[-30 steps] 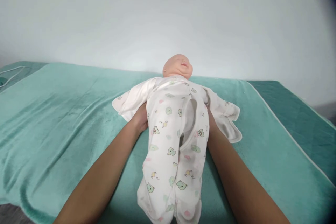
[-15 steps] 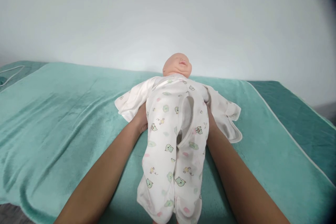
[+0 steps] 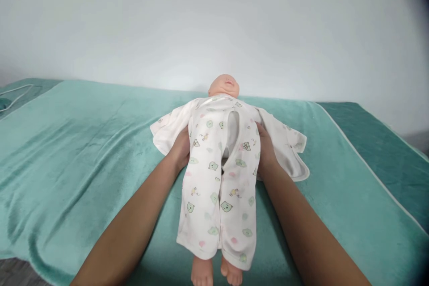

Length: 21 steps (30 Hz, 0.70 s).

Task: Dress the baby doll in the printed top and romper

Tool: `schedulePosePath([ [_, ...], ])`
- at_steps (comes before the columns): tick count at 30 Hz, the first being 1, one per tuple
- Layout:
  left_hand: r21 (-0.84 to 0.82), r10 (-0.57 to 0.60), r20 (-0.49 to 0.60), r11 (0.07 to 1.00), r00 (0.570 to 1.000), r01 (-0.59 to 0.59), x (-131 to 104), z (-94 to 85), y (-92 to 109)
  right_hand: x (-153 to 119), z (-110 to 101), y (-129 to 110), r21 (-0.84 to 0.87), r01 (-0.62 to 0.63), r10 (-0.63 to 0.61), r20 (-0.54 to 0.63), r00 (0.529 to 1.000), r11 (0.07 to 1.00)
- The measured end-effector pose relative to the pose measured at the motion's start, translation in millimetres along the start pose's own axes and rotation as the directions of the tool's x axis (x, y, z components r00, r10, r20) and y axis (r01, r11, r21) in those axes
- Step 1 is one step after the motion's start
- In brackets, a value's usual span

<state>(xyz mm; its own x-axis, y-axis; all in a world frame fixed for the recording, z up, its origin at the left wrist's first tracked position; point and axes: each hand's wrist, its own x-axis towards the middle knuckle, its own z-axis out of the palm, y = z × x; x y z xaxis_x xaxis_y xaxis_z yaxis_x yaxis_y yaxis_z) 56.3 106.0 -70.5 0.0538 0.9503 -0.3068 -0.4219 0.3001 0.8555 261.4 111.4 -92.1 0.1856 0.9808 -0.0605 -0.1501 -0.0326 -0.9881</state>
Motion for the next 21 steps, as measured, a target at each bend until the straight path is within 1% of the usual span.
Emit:
schedulePosePath([
  [2, -0.033, -0.045, -0.028, 0.998, 0.999, 0.044, 2.2, -1.1, -0.2, -0.6, 2.0, -2.1, 0.017, 0.024, -0.024, 0.007, 1.0, 1.0],
  [3, -0.057, -0.071, -0.024, 0.996, 0.997, 0.069, 3.4, -1.9, -0.3, -1.1, 2.9, -2.8, 0.028, 0.036, -0.037, 0.019, 0.999, 0.999],
  [5, -0.104, -0.118, 0.016, 0.987, 0.993, 0.119, 5.8, -4.2, -1.2, -1.6, 3.6, -2.7, 0.058, 0.054, -0.056, 0.037, 0.998, 0.997],
  [7, -0.138, -0.134, 0.073, 0.98, 0.988, 0.143, 8.3, -7.1, -3.3, -1.1, 2.6, -0.4, 0.105, 0.055, -0.062, 0.059, 0.996, 0.993],
  [10, -0.163, -0.071, 0.129, 0.982, 0.989, 0.092, 10.2, -11.8, -7.8, -0.5, -0.8, 3.7, 0.137, 0.056, -0.065, 0.061, 0.996, 0.989],
  [11, -0.162, -0.031, 0.128, 0.985, 0.991, 0.052, 9.4, -13.4, -9.3, -1.6, -1.9, 4.3, 0.116, 0.068, -0.074, 0.048, 0.996, 0.991],
  [13, -0.135, 0.068, 0.087, 0.989, 0.994, -0.055, 3.7, -16.7, -11.7, -8.0, -4.2, 4.0, 0.031, 0.13, -0.13, 0.017, 0.991, 0.991],
  [15, -0.053, 0.19, 0.026, 0.981, 0.981, -0.188, -9.1, -21.2, -14.3, -22.2, -7.0, 2.3, -0.084, 0.225, -0.225, 0.009, 0.974, 0.971],
  [17, 0.096, 0.288, -0.029, 0.954, 0.957, -0.285, -29.5, -28.2, -19.1, -45.0, -11.5, 1.1, -0.207, 0.308, -0.31, 0.026, 0.95, 0.929],
  [19, 0.26, 0.331, -0.074, 0.917, 0.941, -0.303, -56.3, -39.0, -27.9, -75.1, -17.3, 1.4, -0.334, 0.383, -0.381, 0.073, 0.922, 0.861],
  [21, 0.363, 0.349, -0.098, 0.884, 0.932, -0.293, -87.2, -53.6, -40.9, -109.6, -22.6, 3.4, -0.446, 0.492, -0.473, 0.163, 0.866, 0.747],
])
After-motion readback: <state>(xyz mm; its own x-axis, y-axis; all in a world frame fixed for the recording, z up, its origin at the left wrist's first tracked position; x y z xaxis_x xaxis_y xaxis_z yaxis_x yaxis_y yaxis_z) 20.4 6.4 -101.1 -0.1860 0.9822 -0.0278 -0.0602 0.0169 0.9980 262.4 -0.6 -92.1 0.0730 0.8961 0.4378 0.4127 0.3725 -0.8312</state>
